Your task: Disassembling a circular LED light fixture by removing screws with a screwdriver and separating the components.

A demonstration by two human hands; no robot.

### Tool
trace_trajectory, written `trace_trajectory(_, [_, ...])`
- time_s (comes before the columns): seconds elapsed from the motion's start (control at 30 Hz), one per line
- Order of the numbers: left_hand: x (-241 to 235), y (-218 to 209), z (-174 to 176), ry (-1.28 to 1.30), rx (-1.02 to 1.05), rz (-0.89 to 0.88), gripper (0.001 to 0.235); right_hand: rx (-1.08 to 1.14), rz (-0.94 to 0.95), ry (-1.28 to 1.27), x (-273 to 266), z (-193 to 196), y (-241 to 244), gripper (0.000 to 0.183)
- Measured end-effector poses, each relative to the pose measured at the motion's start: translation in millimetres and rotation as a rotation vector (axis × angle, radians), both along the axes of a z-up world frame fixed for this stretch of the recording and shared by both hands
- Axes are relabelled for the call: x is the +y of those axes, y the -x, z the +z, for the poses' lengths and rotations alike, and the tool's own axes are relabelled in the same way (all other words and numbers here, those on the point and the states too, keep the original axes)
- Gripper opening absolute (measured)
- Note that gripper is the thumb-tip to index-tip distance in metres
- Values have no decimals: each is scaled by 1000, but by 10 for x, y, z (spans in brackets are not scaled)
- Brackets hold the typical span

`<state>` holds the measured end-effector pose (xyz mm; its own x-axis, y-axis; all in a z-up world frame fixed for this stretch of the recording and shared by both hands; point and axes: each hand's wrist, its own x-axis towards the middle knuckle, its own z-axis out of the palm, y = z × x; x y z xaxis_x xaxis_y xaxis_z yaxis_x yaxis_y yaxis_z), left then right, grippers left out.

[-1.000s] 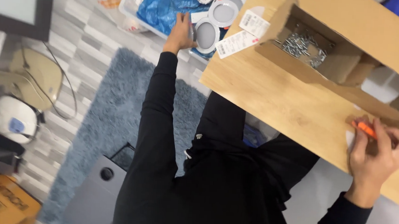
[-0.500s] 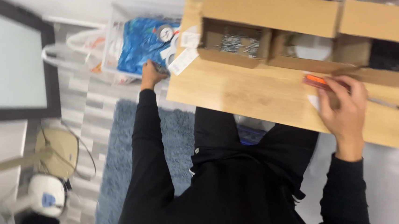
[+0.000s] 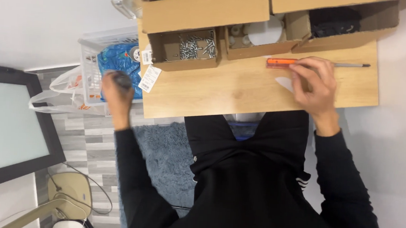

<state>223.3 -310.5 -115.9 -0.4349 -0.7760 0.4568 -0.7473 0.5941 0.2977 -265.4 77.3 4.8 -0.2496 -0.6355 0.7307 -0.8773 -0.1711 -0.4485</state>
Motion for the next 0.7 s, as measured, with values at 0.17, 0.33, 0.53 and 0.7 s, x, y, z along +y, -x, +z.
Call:
trace_trajectory(0.17, [1161, 119, 1650, 236, 239, -105, 75, -146, 103, 66, -141, 113, -638, 14])
trace_trajectory(0.33, [2144, 626, 2104, -33, 564, -396, 74, -254, 470, 179, -262, 368, -1419, 46])
trace_trajectory(0.53, [2711, 1479, 1993, -425, 638, -776, 56, -68, 466, 112, -181, 589, -1400, 66])
trace_trajectory(0.7, [2882, 2029, 1987, -543, 694, -930, 56, -325, 454, 80, 118, 112, -1133, 88])
